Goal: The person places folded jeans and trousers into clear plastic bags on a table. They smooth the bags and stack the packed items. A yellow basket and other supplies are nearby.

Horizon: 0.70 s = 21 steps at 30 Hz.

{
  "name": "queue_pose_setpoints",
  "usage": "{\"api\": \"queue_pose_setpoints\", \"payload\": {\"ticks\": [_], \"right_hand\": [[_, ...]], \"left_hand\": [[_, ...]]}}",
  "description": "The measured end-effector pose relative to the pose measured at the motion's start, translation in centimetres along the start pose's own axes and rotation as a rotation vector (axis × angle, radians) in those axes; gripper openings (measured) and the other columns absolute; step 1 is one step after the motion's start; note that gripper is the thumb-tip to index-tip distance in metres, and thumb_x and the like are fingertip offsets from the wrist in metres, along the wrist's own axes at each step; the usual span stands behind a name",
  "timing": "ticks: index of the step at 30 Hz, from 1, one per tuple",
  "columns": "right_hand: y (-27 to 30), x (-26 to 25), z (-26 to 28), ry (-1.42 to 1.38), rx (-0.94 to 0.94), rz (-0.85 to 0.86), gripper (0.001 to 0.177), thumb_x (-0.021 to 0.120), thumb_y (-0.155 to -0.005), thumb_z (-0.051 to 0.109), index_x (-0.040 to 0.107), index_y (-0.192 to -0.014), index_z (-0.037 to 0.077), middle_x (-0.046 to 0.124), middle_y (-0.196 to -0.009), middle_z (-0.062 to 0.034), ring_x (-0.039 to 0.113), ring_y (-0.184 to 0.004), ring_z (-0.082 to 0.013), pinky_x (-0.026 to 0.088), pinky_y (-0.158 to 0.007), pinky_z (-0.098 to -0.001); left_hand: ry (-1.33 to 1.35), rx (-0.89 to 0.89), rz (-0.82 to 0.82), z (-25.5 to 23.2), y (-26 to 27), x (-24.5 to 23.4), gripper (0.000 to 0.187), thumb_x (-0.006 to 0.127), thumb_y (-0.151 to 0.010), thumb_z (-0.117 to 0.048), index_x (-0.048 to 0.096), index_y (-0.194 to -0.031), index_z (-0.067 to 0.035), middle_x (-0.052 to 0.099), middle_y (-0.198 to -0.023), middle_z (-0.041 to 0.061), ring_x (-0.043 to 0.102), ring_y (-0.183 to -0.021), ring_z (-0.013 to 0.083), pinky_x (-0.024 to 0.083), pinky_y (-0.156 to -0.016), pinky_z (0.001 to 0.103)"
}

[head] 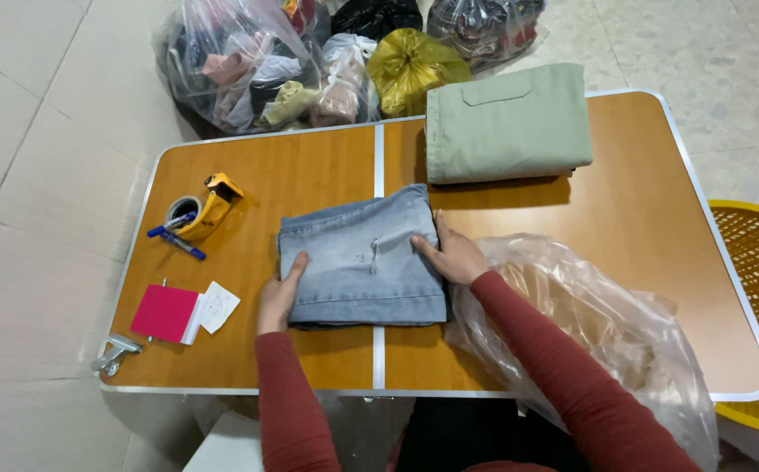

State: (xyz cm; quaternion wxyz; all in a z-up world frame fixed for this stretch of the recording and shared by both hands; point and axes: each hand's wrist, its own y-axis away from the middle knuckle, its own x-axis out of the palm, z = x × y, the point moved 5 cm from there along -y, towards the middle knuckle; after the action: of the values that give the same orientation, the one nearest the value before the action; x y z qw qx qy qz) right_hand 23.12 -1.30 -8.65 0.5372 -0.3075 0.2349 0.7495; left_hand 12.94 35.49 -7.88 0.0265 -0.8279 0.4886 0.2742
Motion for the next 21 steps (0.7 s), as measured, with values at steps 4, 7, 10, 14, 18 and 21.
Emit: {"api": "queue_pose_setpoints", "payload": {"ticks": [4, 7, 10, 14, 18, 21], "right_hand": [[-1.0, 0.3, -1.1, -0.063, -0.002, -0.009, 0.099, 0.053, -0.092, 0.071, 0.033, -0.155, -0.003, 0.058, -0.135, -0.0340, 0.059, -0.124, -0.0454, 0.046, -0.104, -0.0450], [-1.9, 0.0, -1.0, -0.046, 0.002, 0.019, 0.101, 0.054, -0.090, 0.069, 0.029, -0.157, -0.002, 0.059, -0.133, -0.0333, 0.060, -0.123, -0.0452, 0.046, -0.104, -0.0445], [-2.8, -0.6, -0.2, -0.050, -0.036, 0.064, 0.100, 0.058, -0.088, 0.066, 0.027, -0.159, 0.002, 0.060, -0.133, -0.0319, 0.059, -0.123, -0.0452, 0.046, -0.104, -0.0444], [-3.5, -1.2, 2.7, 0.042, -0.086, 0.054, 0.088, 0.062, -0.090, 0.059, 0.035, -0.158, 0.009, 0.065, -0.129, -0.0277, 0.058, -0.124, -0.0466, 0.040, -0.109, -0.0500], [-2.6, -3.1, 8.3, -0.082, -0.148, -0.047, 0.078, 0.066, -0.092, 0.053, 0.042, -0.155, 0.013, 0.062, -0.125, -0.0293, 0.062, -0.114, -0.0479, 0.049, -0.098, -0.0502], [-0.7, -6.3, 13.0, -0.153, -0.152, -0.111, 0.073, 0.064, -0.093, 0.053, 0.043, -0.154, 0.019, 0.062, -0.121, -0.0260, 0.064, -0.104, -0.0475, 0.051, -0.089, -0.0518]], "left_hand": [[0.176, -0.258, 0.170, 0.7, 0.9, 0.6, 0.095, 0.077, -0.078, -0.063, 0.061, -0.136, 0.011, 0.069, -0.131, 0.022, 0.067, -0.121, 0.0299, 0.049, -0.103, 0.038], [0.335, -0.275, 0.221, 0.8, 2.3, 1.2, 0.083, 0.077, -0.080, -0.053, 0.062, -0.136, 0.007, 0.070, -0.129, 0.020, 0.069, -0.115, 0.0289, 0.051, -0.099, 0.037], [0.473, -0.202, 0.222, 0.9, 3.7, 1.0, 0.071, 0.077, -0.083, -0.041, 0.061, -0.137, 0.003, 0.070, -0.128, 0.015, 0.068, -0.112, 0.0248, 0.052, -0.094, 0.034], [0.610, -0.181, 0.233, 1.6, 5.2, 0.7, 0.065, 0.074, -0.088, -0.031, 0.056, -0.140, 0.003, 0.069, -0.126, 0.014, 0.068, -0.108, 0.0265, 0.054, -0.090, 0.037], [0.795, -0.067, 0.156, 0.9, 6.2, -0.9, 0.067, 0.071, -0.088, -0.027, 0.049, -0.147, -0.002, 0.064, -0.131, 0.012, 0.066, -0.111, 0.0274, 0.054, -0.094, 0.041], [0.823, 0.001, 0.136, -0.9, 6.7, -2.8, 0.066, 0.065, -0.094, -0.031, 0.046, -0.151, -0.004, 0.061, -0.139, 0.011, 0.063, -0.120, 0.0284, 0.053, -0.101, 0.042]]}}
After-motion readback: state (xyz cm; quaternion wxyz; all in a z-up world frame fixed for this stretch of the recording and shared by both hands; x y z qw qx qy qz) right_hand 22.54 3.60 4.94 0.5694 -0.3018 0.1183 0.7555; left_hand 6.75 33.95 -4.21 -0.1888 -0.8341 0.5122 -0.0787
